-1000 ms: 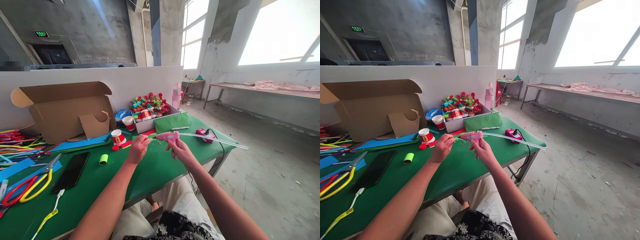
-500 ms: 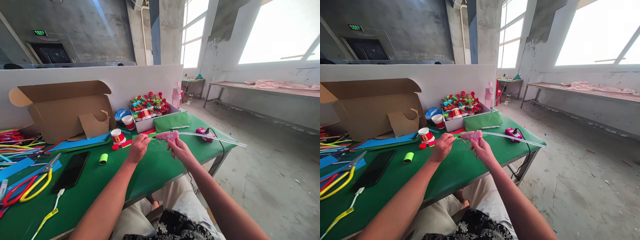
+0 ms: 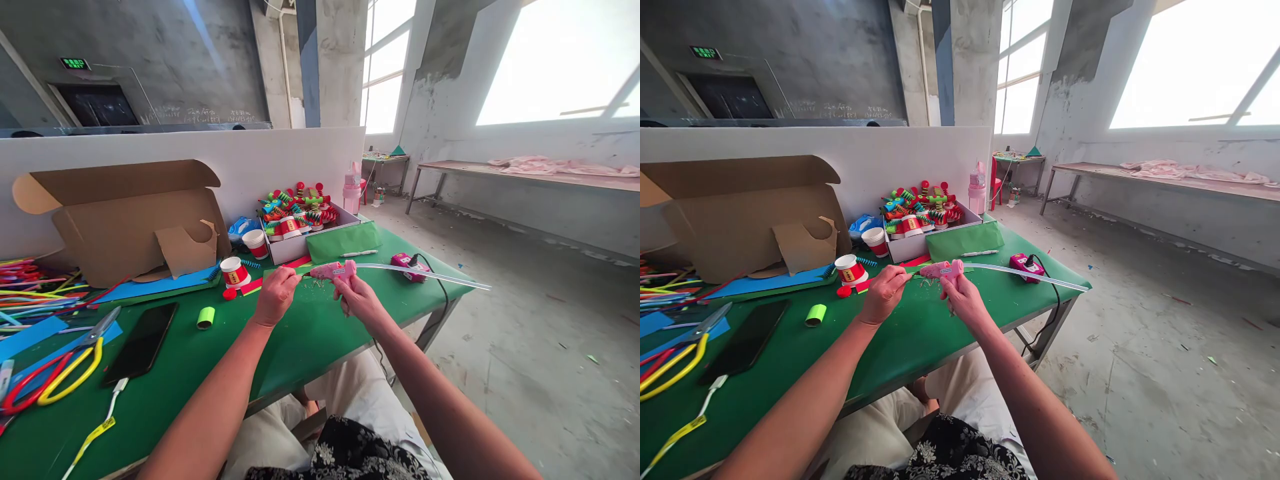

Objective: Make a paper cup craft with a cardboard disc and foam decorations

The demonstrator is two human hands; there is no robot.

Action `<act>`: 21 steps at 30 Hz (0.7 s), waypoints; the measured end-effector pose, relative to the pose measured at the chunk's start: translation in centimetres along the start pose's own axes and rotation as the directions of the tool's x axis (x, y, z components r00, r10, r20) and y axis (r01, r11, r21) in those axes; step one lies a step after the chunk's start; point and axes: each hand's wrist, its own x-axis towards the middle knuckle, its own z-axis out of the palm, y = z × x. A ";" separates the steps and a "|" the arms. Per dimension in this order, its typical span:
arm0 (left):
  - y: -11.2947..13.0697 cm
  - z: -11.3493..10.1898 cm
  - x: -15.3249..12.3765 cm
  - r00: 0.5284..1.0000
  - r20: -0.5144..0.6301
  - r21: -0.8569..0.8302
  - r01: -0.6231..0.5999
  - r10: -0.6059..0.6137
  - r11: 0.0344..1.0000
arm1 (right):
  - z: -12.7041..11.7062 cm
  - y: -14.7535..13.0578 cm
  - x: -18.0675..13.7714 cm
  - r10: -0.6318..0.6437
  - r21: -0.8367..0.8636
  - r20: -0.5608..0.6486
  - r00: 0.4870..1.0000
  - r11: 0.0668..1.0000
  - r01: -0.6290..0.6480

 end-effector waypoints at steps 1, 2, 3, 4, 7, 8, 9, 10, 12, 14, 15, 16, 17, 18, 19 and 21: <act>0.0 0.0 0.0 1.000 -0.006 0.006 -0.013 0.013 1.000 | 0.0 0.0 0.0 -0.003 -0.006 -0.002 1.000 1.000 0.003; 0.0 0.0 0.0 1.000 -0.011 0.016 -0.025 0.025 1.000 | 0.0 0.0 0.0 -0.005 -0.010 -0.002 1.000 1.000 0.005; 0.0 0.0 0.0 0.999 -0.017 0.030 -0.037 0.037 0.999 | 0.0 0.1 0.0 -0.004 -0.011 -0.003 1.000 1.000 0.004; 0.0 0.0 0.0 0.998 -0.023 0.047 -0.051 0.052 0.998 | 0.0 0.1 0.0 -0.001 -0.011 -0.004 1.000 1.000 0.001; 0.1 0.0 0.1 0.993 -0.047 0.099 -0.108 0.113 0.989 | 0.0 0.1 0.0 0.012 -0.010 -0.003 1.000 1.000 -0.012; 0.1 0.0 0.1 0.990 -0.053 0.110 -0.126 0.133 0.986 | 0.0 0.1 0.0 0.015 -0.008 -0.003 1.000 1.000 -0.015; 0.1 -0.1 0.1 0.987 -0.056 0.118 -0.141 0.148 0.983 | 0.0 0.1 0.0 0.016 -0.008 -0.002 1.000 1.000 -0.016; 0.1 -0.1 0.2 0.986 -0.057 0.125 -0.150 0.158 0.981 | 0.0 0.1 0.0 0.015 -0.009 -0.002 1.000 1.000 -0.015; 0.1 -0.1 0.2 0.986 -0.054 0.135 -0.152 0.160 0.979 | 0.1 0.0 -0.1 0.017 -0.001 -0.007 1.000 1.000 -0.017; 0.1 -0.1 0.2 0.987 -0.050 0.131 -0.145 0.153 0.981 | 0.1 -0.1 -0.1 0.027 0.010 -0.007 1.000 1.000 -0.027; 0.1 -0.1 0.1 0.988 -0.049 0.124 -0.142 0.149 0.982 | 0.1 -0.1 -0.1 0.032 0.012 -0.006 0.999 0.999 -0.032; 0.1 -0.1 0.1 0.988 -0.050 0.117 -0.139 0.145 0.983 | 0.1 -0.1 -0.1 0.034 0.011 -0.006 0.999 0.999 -0.034; 0.2 -0.1 0.1 0.989 -0.051 0.109 -0.136 0.142 0.985 | 0.1 -0.1 -0.1 0.033 0.005 -0.007 0.999 0.999 -0.033; 0.2 -0.1 0.1 0.989 -0.052 0.103 -0.135 0.141 0.986 | 0.1 -0.1 -0.1 0.030 -0.001 -0.009 1.000 1.000 -0.030; 0.2 -0.1 0.1 0.989 -0.053 0.098 -0.134 0.139 0.986 | 0.1 0.0 -0.1 0.026 -0.002 -0.012 1.000 1.000 -0.026; 0.1 -0.1 0.1 0.990 -0.053 0.091 -0.129 0.134 0.987 | 0.0 0.0 -0.1 0.022 0.010 -0.015 1.000 1.000 -0.022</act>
